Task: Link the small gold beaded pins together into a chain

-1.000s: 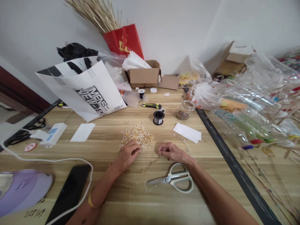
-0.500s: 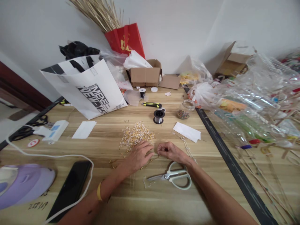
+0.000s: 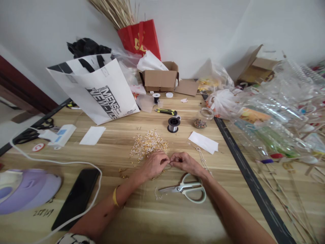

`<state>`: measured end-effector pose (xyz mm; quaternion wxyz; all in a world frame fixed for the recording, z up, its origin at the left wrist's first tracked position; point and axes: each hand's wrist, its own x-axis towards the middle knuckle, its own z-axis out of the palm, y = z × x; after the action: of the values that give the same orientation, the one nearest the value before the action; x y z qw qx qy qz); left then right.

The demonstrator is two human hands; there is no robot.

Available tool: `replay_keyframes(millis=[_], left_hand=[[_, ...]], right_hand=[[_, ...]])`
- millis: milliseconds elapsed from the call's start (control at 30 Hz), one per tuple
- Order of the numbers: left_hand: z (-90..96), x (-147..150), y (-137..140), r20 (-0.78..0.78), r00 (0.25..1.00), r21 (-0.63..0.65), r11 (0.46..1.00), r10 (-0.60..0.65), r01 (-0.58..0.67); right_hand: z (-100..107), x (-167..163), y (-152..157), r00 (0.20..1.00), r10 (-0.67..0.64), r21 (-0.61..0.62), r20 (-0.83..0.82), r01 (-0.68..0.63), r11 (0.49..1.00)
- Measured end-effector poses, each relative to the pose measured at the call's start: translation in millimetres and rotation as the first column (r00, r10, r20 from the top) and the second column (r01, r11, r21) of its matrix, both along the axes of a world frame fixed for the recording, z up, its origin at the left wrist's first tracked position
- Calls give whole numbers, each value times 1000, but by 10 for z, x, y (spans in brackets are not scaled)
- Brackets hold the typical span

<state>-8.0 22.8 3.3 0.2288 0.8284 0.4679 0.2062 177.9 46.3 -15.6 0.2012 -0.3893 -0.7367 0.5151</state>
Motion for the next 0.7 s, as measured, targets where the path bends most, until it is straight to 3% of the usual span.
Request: replay_keyframes(millis=[233,400,567,700], left_hand=[[-48,-40,44,18,1000,0,1000,-13,13],[-106,-96,96,44,998,0,999,-54,54],[7,-231,128,71,996,-43,997,-56,59],[140,-404,139,135,989,-87,995,53,-42]], right_hand=[[12,-31,-17,1000,-25,24,-16,26,999],[8,-35,-17,999,-22,-35,-45,21,999],[-47,-19,-10,997,-39,-73,-73,33,997],[-49,-10,4,994,-38,-149,-100,23,989]])
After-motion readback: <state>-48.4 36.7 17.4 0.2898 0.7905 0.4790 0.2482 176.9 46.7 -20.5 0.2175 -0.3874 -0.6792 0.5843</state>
